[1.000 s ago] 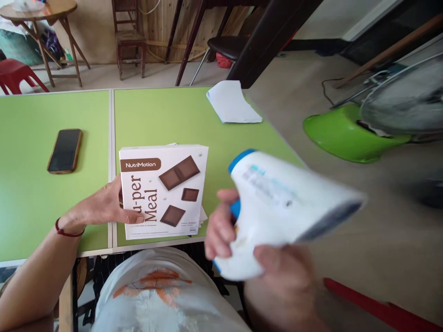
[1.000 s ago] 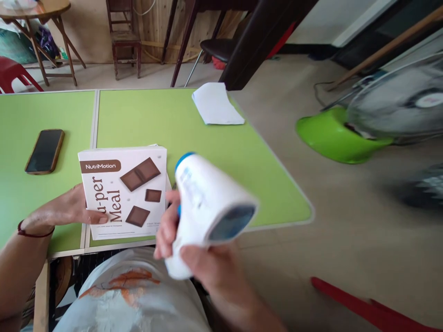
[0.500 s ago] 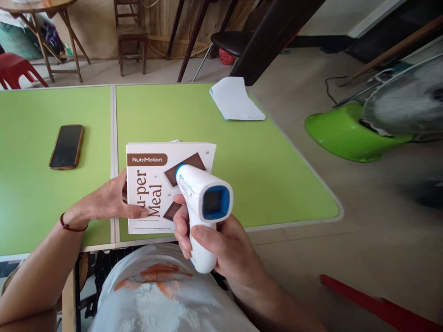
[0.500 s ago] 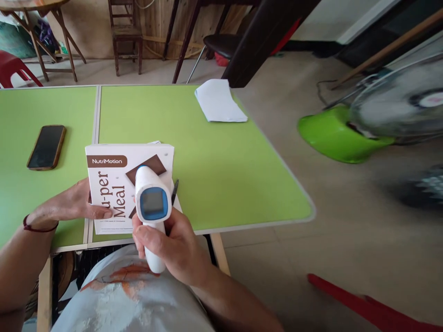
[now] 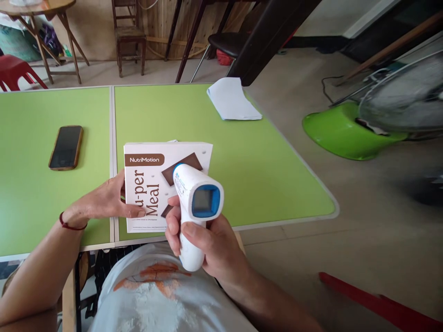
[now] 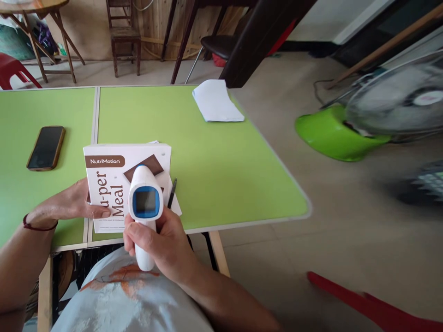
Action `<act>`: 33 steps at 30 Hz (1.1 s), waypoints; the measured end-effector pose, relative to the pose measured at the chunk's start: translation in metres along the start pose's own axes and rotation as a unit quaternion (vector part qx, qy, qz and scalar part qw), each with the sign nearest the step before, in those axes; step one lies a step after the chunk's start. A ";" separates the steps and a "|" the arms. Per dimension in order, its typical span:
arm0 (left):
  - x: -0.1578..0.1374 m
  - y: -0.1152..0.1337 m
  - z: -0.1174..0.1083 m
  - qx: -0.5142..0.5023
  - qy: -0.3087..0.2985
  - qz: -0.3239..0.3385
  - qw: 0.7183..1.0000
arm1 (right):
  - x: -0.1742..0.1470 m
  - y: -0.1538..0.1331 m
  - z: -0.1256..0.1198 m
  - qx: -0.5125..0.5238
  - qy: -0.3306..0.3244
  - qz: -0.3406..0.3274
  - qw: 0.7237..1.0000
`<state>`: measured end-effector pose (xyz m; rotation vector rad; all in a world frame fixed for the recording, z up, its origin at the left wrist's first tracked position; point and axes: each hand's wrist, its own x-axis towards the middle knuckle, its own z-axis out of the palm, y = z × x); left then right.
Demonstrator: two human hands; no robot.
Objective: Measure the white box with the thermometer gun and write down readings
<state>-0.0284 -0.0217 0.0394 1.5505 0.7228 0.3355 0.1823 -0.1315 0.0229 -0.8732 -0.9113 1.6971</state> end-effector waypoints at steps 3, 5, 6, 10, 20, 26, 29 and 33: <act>0.001 0.001 0.000 -0.001 -0.004 0.002 1.000 | 0.001 0.001 0.003 0.014 -0.011 -0.012 1.000; 0.001 0.001 -0.001 -0.005 -0.010 0.003 1.000 | 0.001 0.000 0.005 0.012 -0.010 -0.021 1.000; 0.001 0.001 -0.001 -0.007 -0.012 0.002 1.000 | 0.001 -0.001 0.005 0.008 -0.009 -0.025 1.000; 0.000 -0.001 -0.002 0.011 -0.011 -0.007 1.000 | 0.000 -0.003 0.006 0.002 -0.009 -0.024 1.000; 0.000 -0.002 -0.003 0.027 0.003 -0.003 1.000 | 0.000 -0.002 0.006 0.025 -0.008 -0.022 0.999; 0.001 -0.005 -0.003 0.031 0.002 -0.001 1.000 | 0.003 0.001 0.008 0.036 -0.002 -0.026 0.999; 0.002 -0.005 -0.003 0.014 0.005 -0.008 1.000 | 0.005 0.002 0.007 0.032 -0.012 -0.031 0.999; 0.003 -0.003 -0.003 -0.016 -0.006 -0.003 1.000 | 0.009 0.001 0.006 0.024 -0.020 -0.036 0.999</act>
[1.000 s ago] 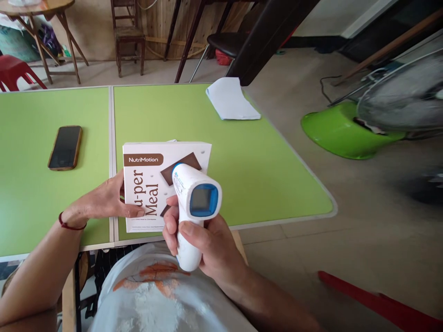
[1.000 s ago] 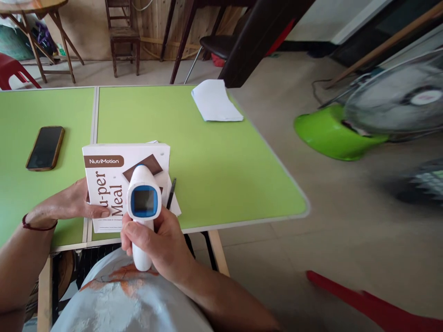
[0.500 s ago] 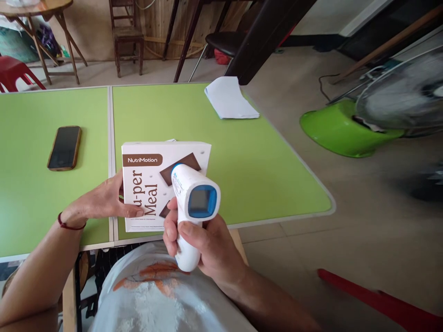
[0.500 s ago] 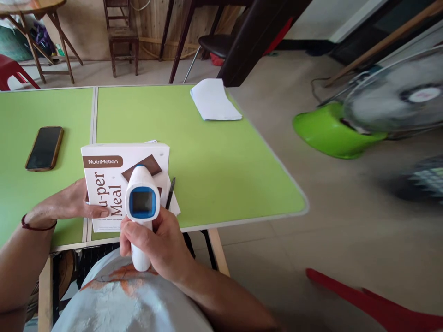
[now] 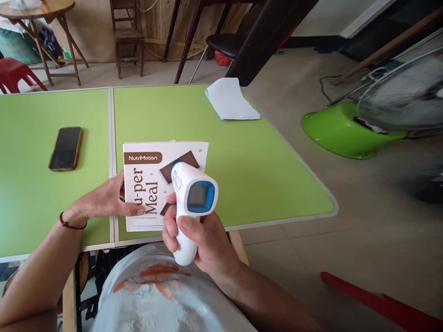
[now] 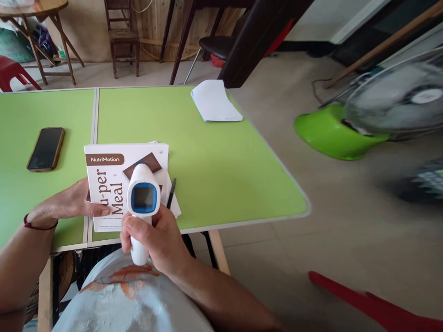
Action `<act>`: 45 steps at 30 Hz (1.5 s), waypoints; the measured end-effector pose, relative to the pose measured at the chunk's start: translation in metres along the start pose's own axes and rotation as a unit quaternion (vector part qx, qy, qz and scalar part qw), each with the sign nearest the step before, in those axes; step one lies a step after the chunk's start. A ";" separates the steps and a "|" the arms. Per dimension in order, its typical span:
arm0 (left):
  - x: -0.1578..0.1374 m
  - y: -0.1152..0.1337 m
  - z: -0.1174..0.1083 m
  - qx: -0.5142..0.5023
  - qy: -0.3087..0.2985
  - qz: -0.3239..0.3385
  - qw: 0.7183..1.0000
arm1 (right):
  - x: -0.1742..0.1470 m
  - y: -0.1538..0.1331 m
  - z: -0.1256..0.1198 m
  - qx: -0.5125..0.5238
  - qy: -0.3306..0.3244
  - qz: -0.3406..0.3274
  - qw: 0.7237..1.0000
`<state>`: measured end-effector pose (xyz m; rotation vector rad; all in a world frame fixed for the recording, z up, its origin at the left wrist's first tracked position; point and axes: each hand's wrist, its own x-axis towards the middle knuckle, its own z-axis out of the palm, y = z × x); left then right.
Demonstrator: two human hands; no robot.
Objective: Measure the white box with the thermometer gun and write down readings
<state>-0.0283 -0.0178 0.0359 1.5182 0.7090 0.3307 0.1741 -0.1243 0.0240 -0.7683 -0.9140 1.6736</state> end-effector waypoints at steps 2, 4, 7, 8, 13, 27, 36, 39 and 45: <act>0.000 0.000 0.000 -0.006 -0.006 0.003 1.000 | 0.001 -0.001 0.000 0.001 0.002 0.001 1.000; -0.001 0.000 0.000 -0.007 -0.006 0.000 1.000 | 0.001 -0.003 0.001 0.002 0.003 0.004 1.000; -0.002 0.000 -0.001 -0.003 -0.004 -0.005 1.000 | 0.001 -0.004 0.002 0.001 0.003 0.007 1.000; -0.002 0.000 -0.001 -0.001 -0.005 -0.006 1.000 | 0.001 -0.004 0.002 0.001 0.003 0.008 1.000; -0.002 0.000 -0.002 0.004 -0.001 -0.015 1.000 | 0.001 -0.004 0.001 0.003 0.004 0.009 1.000; -0.002 0.000 0.000 0.011 0.001 -0.011 1.000 | -0.001 -0.006 0.004 0.023 0.048 0.023 0.998; -0.002 -0.002 -0.001 -0.004 -0.003 0.010 1.000 | 0.001 -0.006 0.004 0.018 0.038 0.012 0.999; -0.003 -0.001 -0.001 0.003 -0.004 -0.003 1.000 | 0.000 -0.006 0.003 0.019 0.025 0.008 0.999; -0.003 0.000 0.000 -0.007 -0.004 0.005 1.000 | 0.000 -0.005 0.004 0.010 0.034 0.018 0.999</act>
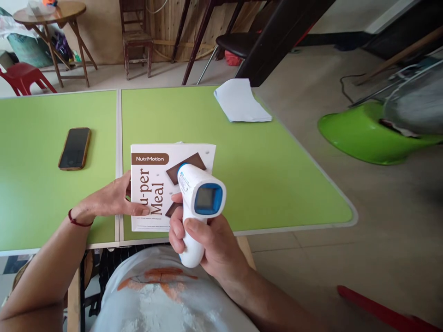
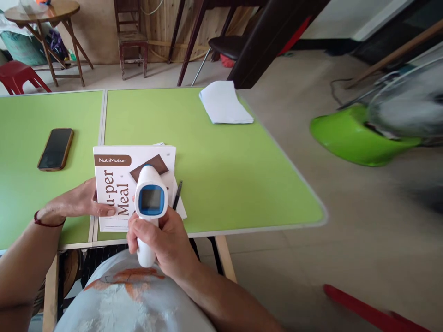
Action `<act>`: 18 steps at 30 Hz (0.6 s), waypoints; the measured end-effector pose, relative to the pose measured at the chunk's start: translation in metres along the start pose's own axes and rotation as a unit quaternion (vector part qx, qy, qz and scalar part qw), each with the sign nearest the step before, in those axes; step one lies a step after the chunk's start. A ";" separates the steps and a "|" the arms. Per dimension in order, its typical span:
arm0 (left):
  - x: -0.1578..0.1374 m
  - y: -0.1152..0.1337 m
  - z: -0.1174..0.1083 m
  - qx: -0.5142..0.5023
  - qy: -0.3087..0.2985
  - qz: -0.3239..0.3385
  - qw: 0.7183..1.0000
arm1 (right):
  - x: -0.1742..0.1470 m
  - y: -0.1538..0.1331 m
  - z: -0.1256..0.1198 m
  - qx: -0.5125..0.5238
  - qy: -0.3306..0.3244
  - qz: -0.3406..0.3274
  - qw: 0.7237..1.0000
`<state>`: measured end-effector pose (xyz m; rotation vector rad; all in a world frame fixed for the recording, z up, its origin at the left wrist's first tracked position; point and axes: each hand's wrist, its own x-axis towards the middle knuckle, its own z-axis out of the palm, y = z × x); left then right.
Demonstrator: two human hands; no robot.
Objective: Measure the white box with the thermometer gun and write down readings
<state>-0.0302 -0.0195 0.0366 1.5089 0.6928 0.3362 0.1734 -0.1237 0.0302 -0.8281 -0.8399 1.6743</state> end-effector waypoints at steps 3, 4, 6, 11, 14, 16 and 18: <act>0.000 0.000 0.000 0.000 0.004 0.001 1.000 | 0.001 0.000 0.000 0.006 0.006 0.000 1.000; 0.000 0.000 0.000 0.004 0.007 -0.004 1.000 | 0.001 0.001 0.000 0.008 0.006 -0.001 1.000; 0.000 0.000 0.000 0.008 0.010 -0.013 1.000 | 0.000 0.001 0.001 0.010 0.009 0.000 1.000; 0.000 -0.003 -0.001 -0.006 0.003 0.003 1.000 | 0.001 0.000 0.001 0.006 0.018 0.005 1.000; 0.000 -0.004 0.000 -0.017 0.000 0.003 1.000 | 0.001 0.000 0.002 0.009 0.014 0.005 1.000; 0.000 -0.004 0.000 -0.023 -0.001 0.005 1.000 | 0.001 0.000 0.002 0.014 0.014 0.002 1.000; 0.000 -0.003 0.000 -0.022 0.001 0.009 1.000 | 0.001 0.000 0.002 0.016 0.014 -0.002 1.000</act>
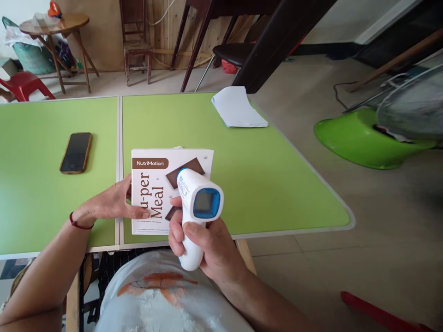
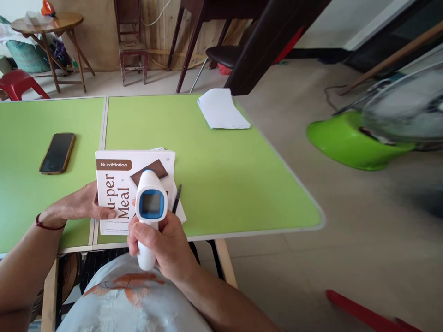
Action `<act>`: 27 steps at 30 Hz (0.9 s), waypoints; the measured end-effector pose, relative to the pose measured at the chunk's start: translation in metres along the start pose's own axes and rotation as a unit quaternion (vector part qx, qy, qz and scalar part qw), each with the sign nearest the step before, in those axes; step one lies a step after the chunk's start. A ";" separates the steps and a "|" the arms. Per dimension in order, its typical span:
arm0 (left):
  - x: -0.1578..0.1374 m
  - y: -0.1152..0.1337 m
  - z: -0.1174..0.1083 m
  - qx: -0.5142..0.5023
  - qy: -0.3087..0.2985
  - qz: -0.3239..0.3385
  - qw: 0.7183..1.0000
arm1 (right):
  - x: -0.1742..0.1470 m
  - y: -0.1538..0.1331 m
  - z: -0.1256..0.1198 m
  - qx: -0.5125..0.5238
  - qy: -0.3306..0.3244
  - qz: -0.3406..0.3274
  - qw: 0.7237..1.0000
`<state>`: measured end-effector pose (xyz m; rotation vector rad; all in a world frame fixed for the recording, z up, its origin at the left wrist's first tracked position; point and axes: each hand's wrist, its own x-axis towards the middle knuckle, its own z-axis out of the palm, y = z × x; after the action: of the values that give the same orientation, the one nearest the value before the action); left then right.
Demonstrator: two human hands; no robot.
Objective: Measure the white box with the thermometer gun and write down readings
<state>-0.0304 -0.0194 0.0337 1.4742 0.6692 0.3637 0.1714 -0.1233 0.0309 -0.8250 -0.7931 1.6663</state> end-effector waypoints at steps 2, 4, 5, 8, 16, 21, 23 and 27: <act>0.000 0.001 0.000 0.005 0.000 -0.001 1.000 | 0.000 0.000 -0.001 -0.006 -0.002 0.002 1.000; 0.000 0.001 -0.001 0.011 0.000 -0.003 1.000 | 0.000 0.000 -0.001 -0.013 -0.001 0.007 1.000; 0.000 0.001 -0.001 0.013 0.002 -0.004 1.000 | 0.000 0.000 -0.001 -0.015 0.001 0.009 1.000; 0.001 0.000 -0.001 0.012 0.004 -0.006 1.000 | 0.000 0.000 -0.001 -0.016 0.007 0.007 1.000; -0.001 0.001 0.001 -0.031 0.018 0.006 0.999 | -0.003 -0.007 -0.009 0.008 -0.047 -0.005 0.999; -0.003 0.001 -0.004 -0.015 0.144 0.058 0.988 | -0.008 -0.038 -0.041 -0.090 -0.076 -0.120 0.986; -0.001 -0.002 -0.008 0.002 0.203 0.080 0.976 | -0.001 -0.050 -0.062 -0.200 -0.016 -0.173 0.964; 0.007 -0.016 -0.019 0.072 0.313 0.115 0.940 | 0.036 -0.059 -0.113 -0.484 0.067 -0.221 0.844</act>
<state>-0.0392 -0.0017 0.0170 1.5839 1.0436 1.0094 0.2886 -0.0645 0.0147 -1.2857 -1.6256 0.7094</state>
